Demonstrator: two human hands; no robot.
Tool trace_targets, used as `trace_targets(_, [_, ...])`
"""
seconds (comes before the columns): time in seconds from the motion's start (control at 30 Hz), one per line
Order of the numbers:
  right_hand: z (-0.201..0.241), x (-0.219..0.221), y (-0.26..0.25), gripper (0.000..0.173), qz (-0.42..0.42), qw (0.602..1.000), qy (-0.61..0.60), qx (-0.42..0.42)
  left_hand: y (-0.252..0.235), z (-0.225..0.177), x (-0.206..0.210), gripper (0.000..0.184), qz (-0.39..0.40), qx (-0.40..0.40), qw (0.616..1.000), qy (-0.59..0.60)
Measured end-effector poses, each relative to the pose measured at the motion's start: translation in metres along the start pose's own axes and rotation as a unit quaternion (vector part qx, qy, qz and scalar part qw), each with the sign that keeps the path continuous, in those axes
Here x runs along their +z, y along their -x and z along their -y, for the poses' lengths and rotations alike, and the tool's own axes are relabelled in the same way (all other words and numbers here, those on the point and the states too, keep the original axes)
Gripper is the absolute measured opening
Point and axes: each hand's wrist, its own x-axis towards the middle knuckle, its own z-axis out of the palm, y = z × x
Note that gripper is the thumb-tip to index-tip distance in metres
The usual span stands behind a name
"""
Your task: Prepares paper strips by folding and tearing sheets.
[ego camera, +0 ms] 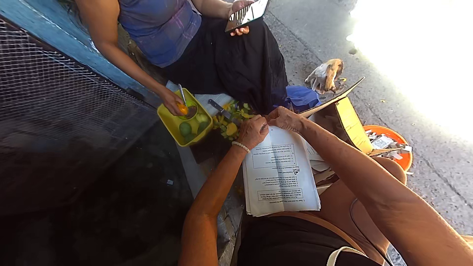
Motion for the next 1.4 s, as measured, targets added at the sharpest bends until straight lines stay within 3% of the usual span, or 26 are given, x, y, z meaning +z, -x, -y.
trace_targets(0.17, [-0.002,0.007,0.003,0.026,0.027,0.984,-0.173,0.043,0.006,-0.001,0.006,0.019,-0.062,0.065,0.994,-0.059])
trace_targets(0.23, [-0.004,0.009,0.004,0.027,0.026,0.980,-0.191,0.047,0.007,0.000,0.007,0.019,-0.061,0.070,0.994,-0.064])
trace_targets(0.43, [-0.003,-0.004,0.009,0.022,0.057,0.988,-0.136,0.047,0.008,0.004,0.003,0.016,-0.012,-0.004,1.000,0.020])
trace_targets(0.6, [0.001,0.001,0.008,0.019,0.041,0.980,-0.182,0.071,0.011,0.001,0.009,0.017,-0.075,0.051,0.994,-0.054])
trace_targets(0.77, [-0.001,0.009,0.007,0.017,0.027,0.995,-0.066,0.074,0.017,-0.005,0.012,0.020,-0.121,0.113,0.978,-0.129])
trace_targets(0.87, [-0.013,-0.010,0.012,0.020,0.065,0.995,-0.055,0.045,0.017,-0.003,0.001,0.019,-0.065,0.047,0.988,-0.129])
trace_targets(0.93, [-0.027,-0.021,0.021,0.018,0.072,0.988,-0.124,0.061,0.015,0.003,-0.007,0.020,-0.022,-0.016,0.995,-0.095])
trace_targets(1.03, [-0.043,-0.018,0.033,0.007,-0.030,0.937,-0.323,0.128,0.009,0.013,-0.014,0.029,0.045,-0.122,0.991,-0.038])
trace_targets(1.1, [-0.050,-0.003,0.036,0.007,-0.113,0.903,-0.380,0.168,0.006,0.017,-0.015,0.042,0.104,-0.216,0.971,-0.021])
trace_targets(1.2, [-0.064,0.021,0.033,0.014,-0.180,0.892,-0.371,0.186,0.002,0.017,-0.016,0.053,0.166,-0.309,0.936,-0.013])
trace_targets(1.4, [-0.070,0.044,0.032,0.025,-0.261,0.925,-0.249,0.123,0.010,0.023,-0.010,0.051,0.102,-0.343,0.932,0.060])
